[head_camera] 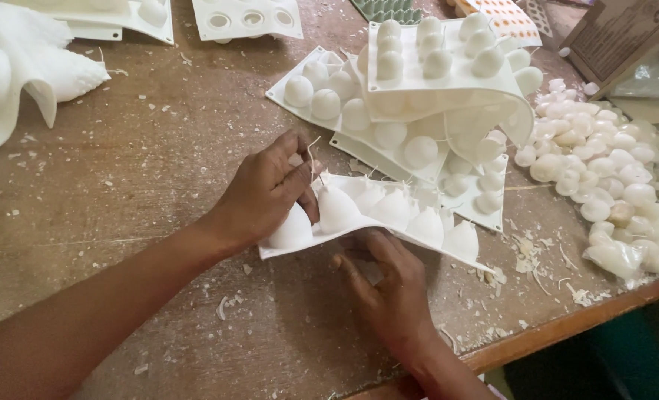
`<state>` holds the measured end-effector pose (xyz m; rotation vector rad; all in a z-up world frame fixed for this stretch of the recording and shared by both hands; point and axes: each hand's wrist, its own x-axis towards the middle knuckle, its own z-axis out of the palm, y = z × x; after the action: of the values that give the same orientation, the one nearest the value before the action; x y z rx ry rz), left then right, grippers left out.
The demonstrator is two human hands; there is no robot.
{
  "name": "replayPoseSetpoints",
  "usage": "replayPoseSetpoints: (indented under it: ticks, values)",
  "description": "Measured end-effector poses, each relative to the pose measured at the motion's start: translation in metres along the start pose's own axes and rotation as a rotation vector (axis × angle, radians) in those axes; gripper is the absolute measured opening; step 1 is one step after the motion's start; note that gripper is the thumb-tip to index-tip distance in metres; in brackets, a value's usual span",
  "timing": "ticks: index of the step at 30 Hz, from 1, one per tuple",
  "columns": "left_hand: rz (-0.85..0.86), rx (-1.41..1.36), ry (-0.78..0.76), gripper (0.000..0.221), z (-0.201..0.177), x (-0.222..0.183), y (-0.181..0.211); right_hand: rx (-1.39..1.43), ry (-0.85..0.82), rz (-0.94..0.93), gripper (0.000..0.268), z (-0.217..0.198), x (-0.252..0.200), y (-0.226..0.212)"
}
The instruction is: Inserting wicks into candle molds using a needle tool.
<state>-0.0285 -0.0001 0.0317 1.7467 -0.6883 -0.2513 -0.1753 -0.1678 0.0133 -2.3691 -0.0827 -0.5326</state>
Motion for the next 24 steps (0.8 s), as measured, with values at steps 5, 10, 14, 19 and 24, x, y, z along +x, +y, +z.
replayPoseSetpoints:
  ticks: [5,10,14,19,24]
  values:
    - [-0.210,-0.327,-0.111,0.022,-0.002,0.009,-0.018,0.025,0.031,-0.004,0.024,-0.001,-0.001,0.003]
    - [-0.253,-0.550,-0.177,0.013,-0.002,0.010,-0.028,0.002,0.078,0.050,0.020,-0.003,0.000,0.000]
    - [-0.192,-0.402,-0.204,0.010,-0.003,0.006,-0.017,-0.057,0.152,0.062,0.018,-0.005,-0.003,-0.002]
    - [-0.103,-0.178,-0.243,0.013,-0.001,0.001,-0.013,-0.091,0.205,0.043,0.016,-0.005,-0.007,0.001]
    - [-0.050,-0.024,-0.224,0.016,0.004,-0.004,-0.004,-0.037,0.149,0.017,0.016,-0.003,-0.009,0.010]
